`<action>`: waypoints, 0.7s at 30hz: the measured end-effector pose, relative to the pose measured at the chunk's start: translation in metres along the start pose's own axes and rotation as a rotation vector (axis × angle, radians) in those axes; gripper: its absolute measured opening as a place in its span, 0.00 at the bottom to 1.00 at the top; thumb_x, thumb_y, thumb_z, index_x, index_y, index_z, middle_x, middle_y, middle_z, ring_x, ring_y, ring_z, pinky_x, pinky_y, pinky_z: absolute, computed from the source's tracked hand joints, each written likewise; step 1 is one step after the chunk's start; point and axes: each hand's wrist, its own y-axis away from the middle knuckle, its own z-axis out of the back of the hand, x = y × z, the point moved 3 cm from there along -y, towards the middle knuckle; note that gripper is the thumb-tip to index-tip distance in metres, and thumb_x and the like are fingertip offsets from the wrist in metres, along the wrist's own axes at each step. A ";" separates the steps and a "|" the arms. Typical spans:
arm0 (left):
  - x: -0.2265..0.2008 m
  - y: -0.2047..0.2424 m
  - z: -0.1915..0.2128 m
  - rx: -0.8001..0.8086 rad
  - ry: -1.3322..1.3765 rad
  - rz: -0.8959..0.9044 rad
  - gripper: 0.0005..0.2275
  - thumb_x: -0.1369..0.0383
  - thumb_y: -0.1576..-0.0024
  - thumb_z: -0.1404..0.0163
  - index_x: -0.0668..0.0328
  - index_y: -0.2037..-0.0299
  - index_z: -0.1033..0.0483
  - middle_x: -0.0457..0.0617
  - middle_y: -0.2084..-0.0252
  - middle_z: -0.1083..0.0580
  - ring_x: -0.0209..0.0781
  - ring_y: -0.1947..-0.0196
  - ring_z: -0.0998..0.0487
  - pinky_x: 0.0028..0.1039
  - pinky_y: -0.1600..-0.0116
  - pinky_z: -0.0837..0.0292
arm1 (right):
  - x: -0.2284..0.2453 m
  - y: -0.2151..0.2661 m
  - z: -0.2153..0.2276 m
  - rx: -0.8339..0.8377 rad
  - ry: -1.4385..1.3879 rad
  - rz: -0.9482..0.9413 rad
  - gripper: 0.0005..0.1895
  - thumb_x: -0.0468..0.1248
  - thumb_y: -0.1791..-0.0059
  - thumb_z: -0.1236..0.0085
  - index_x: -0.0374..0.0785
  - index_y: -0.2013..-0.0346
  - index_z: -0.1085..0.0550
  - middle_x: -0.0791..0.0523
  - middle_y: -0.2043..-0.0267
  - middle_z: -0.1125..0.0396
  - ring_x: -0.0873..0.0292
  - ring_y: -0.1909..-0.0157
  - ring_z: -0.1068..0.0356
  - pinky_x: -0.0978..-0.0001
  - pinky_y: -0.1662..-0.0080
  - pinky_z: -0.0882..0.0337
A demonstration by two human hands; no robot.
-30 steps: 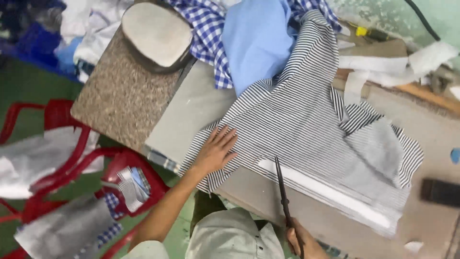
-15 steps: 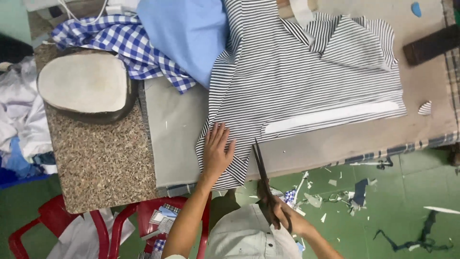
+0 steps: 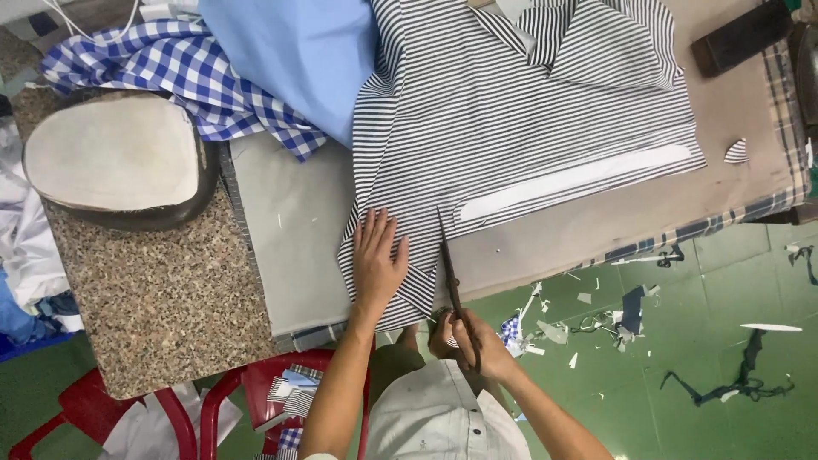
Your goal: The person cuts a long strip from a striped fabric using shears, guided by a white paper pattern. After cutting, they place the strip on the table and iron it flat with a steam iron. The person then trims the edges of the ironed strip and continues ironing.
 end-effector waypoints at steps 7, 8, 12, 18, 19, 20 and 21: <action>0.001 0.000 -0.002 -0.012 0.005 0.024 0.18 0.61 0.34 0.55 0.66 0.40 0.25 0.58 0.33 0.31 0.55 0.27 0.38 0.48 0.24 0.51 | 0.012 0.006 0.005 0.072 -0.157 -0.097 0.29 0.61 0.47 0.65 0.38 0.58 0.33 0.56 0.84 0.41 0.63 0.83 0.40 0.70 0.77 0.35; 0.001 0.000 -0.003 -0.005 0.002 0.032 0.19 0.61 0.34 0.55 0.66 0.40 0.25 0.57 0.33 0.31 0.55 0.27 0.38 0.48 0.24 0.51 | 0.013 0.004 0.006 0.084 -0.117 -0.097 0.28 0.61 0.47 0.67 0.38 0.59 0.34 0.56 0.85 0.40 0.63 0.83 0.39 0.71 0.76 0.35; 0.000 0.000 -0.004 -0.021 -0.016 0.033 0.18 0.61 0.34 0.55 0.67 0.42 0.24 0.57 0.33 0.30 0.55 0.28 0.37 0.48 0.25 0.50 | 0.044 0.000 0.007 0.071 -0.068 0.054 0.31 0.63 0.47 0.69 0.41 0.70 0.30 0.58 0.72 0.36 0.63 0.76 0.38 0.73 0.73 0.33; -0.001 0.000 -0.005 -0.030 -0.039 0.034 0.18 0.61 0.35 0.55 0.67 0.42 0.24 0.56 0.33 0.30 0.54 0.28 0.37 0.46 0.24 0.51 | 0.018 -0.011 0.008 0.014 -0.058 -0.030 0.28 0.63 0.49 0.63 0.41 0.63 0.34 0.59 0.81 0.42 0.63 0.85 0.38 0.73 0.77 0.38; -0.001 0.000 -0.005 -0.038 -0.043 0.033 0.18 0.61 0.35 0.55 0.67 0.42 0.24 0.56 0.33 0.30 0.54 0.28 0.37 0.46 0.24 0.51 | 0.028 -0.005 0.011 0.017 -0.054 -0.022 0.28 0.63 0.49 0.63 0.41 0.63 0.34 0.59 0.81 0.42 0.63 0.85 0.38 0.73 0.77 0.38; -0.001 0.000 -0.006 -0.040 -0.040 0.031 0.18 0.62 0.35 0.54 0.67 0.42 0.24 0.56 0.34 0.30 0.54 0.28 0.37 0.46 0.24 0.50 | 0.037 0.001 0.014 0.039 -0.079 -0.066 0.31 0.62 0.48 0.65 0.37 0.58 0.32 0.58 0.86 0.41 0.63 0.84 0.39 0.73 0.68 0.34; 0.000 0.000 -0.006 -0.043 -0.040 0.031 0.18 0.62 0.35 0.54 0.67 0.42 0.24 0.56 0.34 0.30 0.53 0.28 0.36 0.46 0.24 0.50 | 0.046 0.007 0.017 0.064 -0.102 -0.111 0.34 0.61 0.48 0.67 0.33 0.53 0.30 0.57 0.91 0.40 0.63 0.83 0.40 0.73 0.59 0.29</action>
